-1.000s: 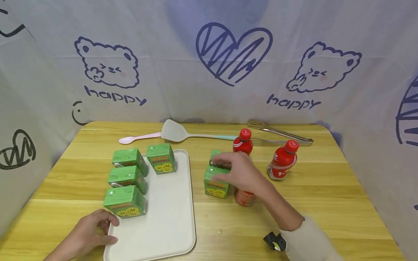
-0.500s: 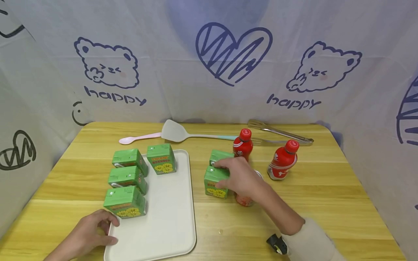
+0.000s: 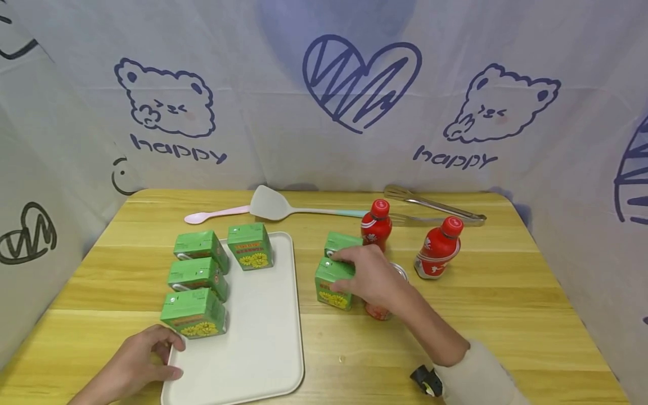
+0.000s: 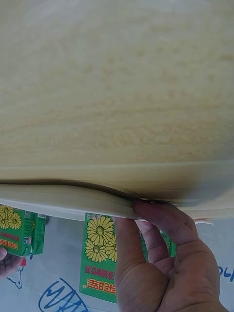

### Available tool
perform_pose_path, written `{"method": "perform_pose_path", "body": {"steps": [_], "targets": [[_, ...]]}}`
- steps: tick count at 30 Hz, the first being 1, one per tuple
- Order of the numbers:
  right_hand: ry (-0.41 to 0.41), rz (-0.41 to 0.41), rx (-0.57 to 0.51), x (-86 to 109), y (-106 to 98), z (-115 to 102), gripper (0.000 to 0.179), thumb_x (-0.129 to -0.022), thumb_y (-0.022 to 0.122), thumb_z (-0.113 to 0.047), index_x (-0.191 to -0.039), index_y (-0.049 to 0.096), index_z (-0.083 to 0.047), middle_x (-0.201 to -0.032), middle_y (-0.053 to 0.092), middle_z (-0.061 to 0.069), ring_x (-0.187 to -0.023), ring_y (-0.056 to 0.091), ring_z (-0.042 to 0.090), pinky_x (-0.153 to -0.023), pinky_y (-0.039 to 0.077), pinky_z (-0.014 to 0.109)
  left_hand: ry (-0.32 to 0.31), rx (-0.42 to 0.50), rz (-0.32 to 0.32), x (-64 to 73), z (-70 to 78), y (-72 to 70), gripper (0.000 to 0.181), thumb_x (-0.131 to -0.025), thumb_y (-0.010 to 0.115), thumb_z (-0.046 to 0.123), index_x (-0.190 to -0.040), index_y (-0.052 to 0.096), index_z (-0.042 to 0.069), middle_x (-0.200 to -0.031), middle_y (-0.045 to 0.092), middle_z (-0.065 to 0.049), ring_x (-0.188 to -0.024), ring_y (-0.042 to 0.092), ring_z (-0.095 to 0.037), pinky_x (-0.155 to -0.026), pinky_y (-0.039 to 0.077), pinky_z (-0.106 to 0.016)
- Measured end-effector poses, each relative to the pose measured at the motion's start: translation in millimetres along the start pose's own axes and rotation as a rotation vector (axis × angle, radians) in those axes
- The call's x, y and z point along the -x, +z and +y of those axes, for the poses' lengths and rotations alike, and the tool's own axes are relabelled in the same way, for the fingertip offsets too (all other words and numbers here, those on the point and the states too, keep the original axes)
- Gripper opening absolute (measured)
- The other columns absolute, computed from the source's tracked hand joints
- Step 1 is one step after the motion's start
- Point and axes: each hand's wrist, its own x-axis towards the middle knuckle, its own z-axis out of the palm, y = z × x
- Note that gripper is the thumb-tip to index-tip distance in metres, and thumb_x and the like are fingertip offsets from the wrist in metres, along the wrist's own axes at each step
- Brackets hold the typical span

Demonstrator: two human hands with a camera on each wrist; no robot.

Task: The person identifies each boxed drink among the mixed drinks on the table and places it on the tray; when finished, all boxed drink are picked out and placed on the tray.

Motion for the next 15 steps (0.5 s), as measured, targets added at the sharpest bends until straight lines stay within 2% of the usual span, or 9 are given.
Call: {"method": "perform_pose_path", "body": {"steps": [8, 15], "targets": [[0.017, -0.073, 0.042, 0.3, -4.2, 1.0, 0.055, -0.075, 0.08, -0.03, -0.123, 0.063, -0.01, -0.113, 0.068, 0.008, -0.088, 0.059, 0.016, -0.078, 0.052, 0.035, 0.01, -0.012, 0.006, -0.1, -0.5, 0.9, 0.035, -0.061, 0.085, 0.004, -0.089, 0.063, 0.008, -0.082, 0.051, -0.003, -0.069, 0.047, -0.015, -0.055, 0.039, -0.023], [-0.011, -0.053, 0.038, -0.6, -1.5, 1.4, 0.053, -0.074, 0.082, -0.026, -0.12, 0.065, -0.007, -0.11, 0.069, 0.008, -0.086, 0.06, 0.015, -0.076, 0.053, 0.033, -0.001, -0.012, 0.006, 0.0, -0.7, 1.7, 0.035, -0.061, 0.085, 0.004, -0.089, 0.063, 0.008, -0.083, 0.051, -0.003, -0.07, 0.047, -0.016, -0.055, 0.039, -0.023]]}}
